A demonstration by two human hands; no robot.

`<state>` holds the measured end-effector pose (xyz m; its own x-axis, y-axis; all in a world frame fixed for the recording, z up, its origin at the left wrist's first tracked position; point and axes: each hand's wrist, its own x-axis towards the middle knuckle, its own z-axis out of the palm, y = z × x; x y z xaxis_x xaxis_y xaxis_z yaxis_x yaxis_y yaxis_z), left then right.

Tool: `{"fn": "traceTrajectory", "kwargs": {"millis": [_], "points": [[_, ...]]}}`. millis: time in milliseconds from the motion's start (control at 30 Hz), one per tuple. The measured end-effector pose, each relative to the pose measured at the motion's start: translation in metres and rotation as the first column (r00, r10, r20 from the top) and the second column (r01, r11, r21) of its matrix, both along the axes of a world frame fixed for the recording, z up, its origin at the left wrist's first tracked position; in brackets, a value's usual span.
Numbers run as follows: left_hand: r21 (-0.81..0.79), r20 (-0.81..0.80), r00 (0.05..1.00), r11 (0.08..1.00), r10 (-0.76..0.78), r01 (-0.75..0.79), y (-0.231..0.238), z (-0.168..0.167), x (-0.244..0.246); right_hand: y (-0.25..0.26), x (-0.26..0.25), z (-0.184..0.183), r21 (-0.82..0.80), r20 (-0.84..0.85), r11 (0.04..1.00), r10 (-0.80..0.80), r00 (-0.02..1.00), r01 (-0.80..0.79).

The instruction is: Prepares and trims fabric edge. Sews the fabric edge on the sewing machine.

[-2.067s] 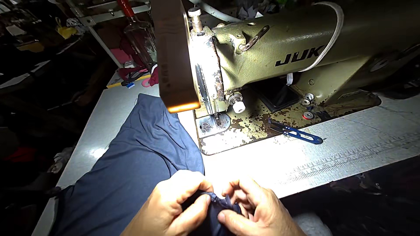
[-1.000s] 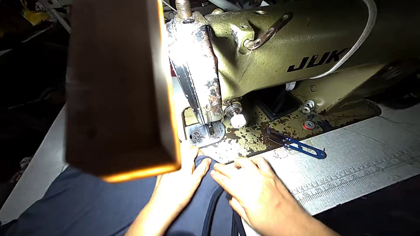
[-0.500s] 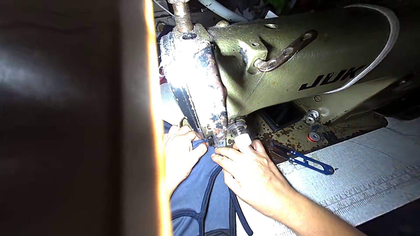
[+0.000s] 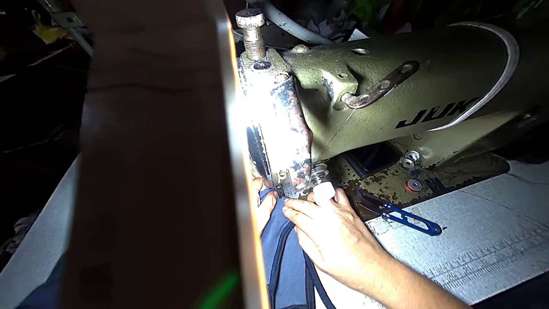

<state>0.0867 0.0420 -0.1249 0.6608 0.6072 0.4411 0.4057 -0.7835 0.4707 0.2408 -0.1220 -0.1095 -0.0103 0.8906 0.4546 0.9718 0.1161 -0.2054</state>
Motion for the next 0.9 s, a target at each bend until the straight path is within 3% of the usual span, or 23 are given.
{"fn": "traceTrajectory", "kwargs": {"millis": [133, 367, 600, 733, 800, 900], "points": [[-0.139, 0.091, 0.994, 0.989, 0.067, -0.054, -0.027, 0.027, 0.018, 0.000, -0.001, 0.000, 0.020, 0.015, 1.000, -0.013, 1.000, 0.012], [0.051, 0.059, 0.996, 0.996, 0.072, -0.075, -0.020, 0.022, 0.018, 0.001, -0.004, 0.000, -0.022, 0.066, 0.999, -0.041, 0.997, 0.043], [-0.034, 0.134, 0.988, 0.997, 0.078, -0.074, -0.025, 0.027, 0.021, 0.002, -0.004, -0.003, -0.014, 0.056, 0.999, -0.044, 0.997, 0.044], [0.039, 0.088, 0.992, 0.995, 0.091, -0.095, -0.022, 0.028, 0.020, 0.004, -0.005, -0.002, -0.044, 0.054, 0.998, -0.048, 0.997, 0.050], [0.176, 0.046, 0.990, 0.974, 0.133, -0.140, -0.025, 0.030, 0.018, 0.003, -0.006, 0.001, -0.074, 0.053, 0.996, -0.054, 0.997, 0.058], [0.296, -0.123, 0.940, 0.916, 0.319, -0.272, -0.058, 0.052, 0.006, 0.003, -0.005, 0.004, -0.093, 0.032, 0.994, -0.049, 0.998, 0.052]]}}
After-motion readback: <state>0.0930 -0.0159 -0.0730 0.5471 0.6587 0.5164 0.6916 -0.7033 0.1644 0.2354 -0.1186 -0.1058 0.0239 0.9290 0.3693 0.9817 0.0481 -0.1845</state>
